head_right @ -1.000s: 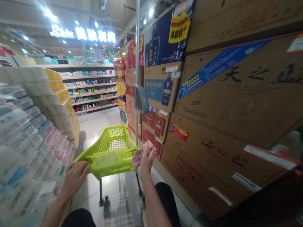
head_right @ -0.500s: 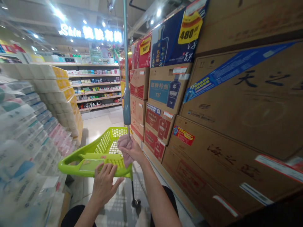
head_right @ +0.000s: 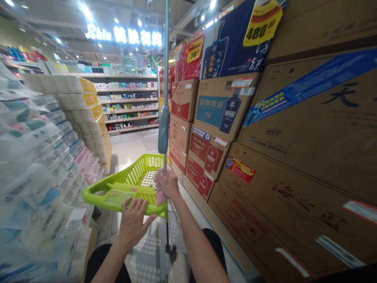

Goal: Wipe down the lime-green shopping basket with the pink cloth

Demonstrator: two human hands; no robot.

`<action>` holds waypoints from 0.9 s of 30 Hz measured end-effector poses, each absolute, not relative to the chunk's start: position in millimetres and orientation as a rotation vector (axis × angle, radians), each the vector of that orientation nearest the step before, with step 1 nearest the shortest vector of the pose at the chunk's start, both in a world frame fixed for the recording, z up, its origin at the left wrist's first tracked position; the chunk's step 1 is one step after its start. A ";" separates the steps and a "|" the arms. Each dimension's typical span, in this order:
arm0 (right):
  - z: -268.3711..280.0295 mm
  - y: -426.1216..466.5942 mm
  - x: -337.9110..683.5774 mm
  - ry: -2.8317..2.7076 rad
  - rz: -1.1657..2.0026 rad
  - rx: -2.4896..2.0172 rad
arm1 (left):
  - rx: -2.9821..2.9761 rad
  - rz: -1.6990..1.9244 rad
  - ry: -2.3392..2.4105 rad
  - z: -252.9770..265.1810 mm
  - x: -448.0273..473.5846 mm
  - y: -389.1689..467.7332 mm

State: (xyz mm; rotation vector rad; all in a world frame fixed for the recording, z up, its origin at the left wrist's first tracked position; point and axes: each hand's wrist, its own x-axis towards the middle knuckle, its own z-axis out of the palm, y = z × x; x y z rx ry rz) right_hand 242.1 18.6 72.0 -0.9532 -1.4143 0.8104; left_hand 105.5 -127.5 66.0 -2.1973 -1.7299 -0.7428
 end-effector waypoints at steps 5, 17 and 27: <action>32.2 2.6 255.0 -1.382 0.965 -0.924 | -2.192 -0.762 -1.735 64.1 111.3 -127.6; 6.1 -99.9 219.8 -0.591 0.969 -1.031 | -2.203 -0.799 -1.792 62.4 118.0 -133.1; 35.8 -79.3 233.0 -0.602 0.993 -0.935 | -2.294 -0.955 -1.703 65.8 128.3 -129.3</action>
